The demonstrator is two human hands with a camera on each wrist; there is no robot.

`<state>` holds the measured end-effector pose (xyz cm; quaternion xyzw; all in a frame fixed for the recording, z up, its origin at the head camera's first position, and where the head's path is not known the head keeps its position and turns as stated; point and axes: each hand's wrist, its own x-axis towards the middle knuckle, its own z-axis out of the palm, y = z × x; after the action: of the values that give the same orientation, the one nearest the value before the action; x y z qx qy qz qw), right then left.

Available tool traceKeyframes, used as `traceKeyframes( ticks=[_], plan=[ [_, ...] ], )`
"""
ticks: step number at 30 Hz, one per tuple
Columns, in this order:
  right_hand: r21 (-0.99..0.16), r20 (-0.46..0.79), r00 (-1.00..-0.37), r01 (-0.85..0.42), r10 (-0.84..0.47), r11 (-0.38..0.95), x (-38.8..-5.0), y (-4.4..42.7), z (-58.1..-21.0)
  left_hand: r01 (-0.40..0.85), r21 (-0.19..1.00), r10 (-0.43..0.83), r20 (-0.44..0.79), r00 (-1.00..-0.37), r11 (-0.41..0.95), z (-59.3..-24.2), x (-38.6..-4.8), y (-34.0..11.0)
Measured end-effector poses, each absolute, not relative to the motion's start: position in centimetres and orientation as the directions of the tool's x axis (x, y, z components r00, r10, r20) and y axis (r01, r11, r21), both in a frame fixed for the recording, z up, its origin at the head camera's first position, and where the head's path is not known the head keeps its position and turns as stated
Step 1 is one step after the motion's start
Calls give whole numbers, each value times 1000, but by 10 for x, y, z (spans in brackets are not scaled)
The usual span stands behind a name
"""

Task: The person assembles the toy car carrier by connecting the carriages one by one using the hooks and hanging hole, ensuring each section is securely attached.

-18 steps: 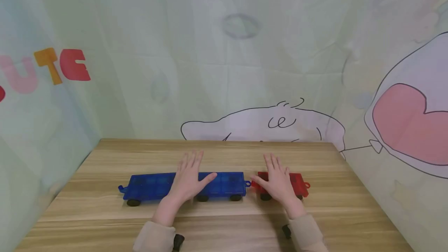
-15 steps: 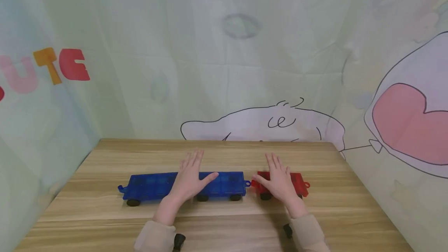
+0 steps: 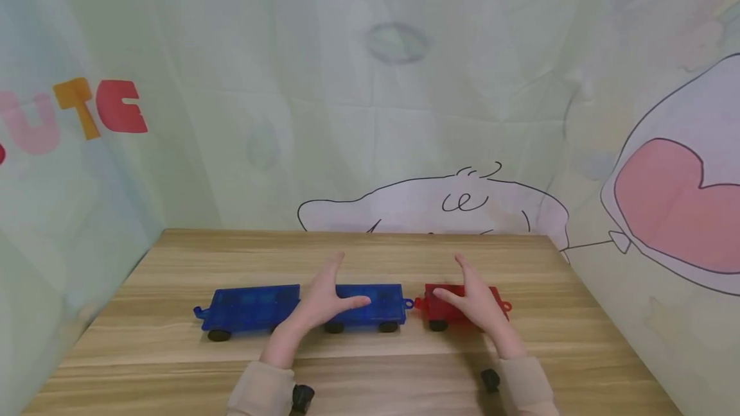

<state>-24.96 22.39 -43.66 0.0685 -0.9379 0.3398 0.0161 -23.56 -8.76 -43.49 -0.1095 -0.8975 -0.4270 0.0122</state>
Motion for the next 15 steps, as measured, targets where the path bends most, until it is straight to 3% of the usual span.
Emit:
traceKeyframes(
  ticks=[15],
  plan=[
    [-673, 139, -964, -259, -225, 693, -250, 267, -447, 267, 769, 320, 86, -944, 580, -437, -239, -73]
  ],
)
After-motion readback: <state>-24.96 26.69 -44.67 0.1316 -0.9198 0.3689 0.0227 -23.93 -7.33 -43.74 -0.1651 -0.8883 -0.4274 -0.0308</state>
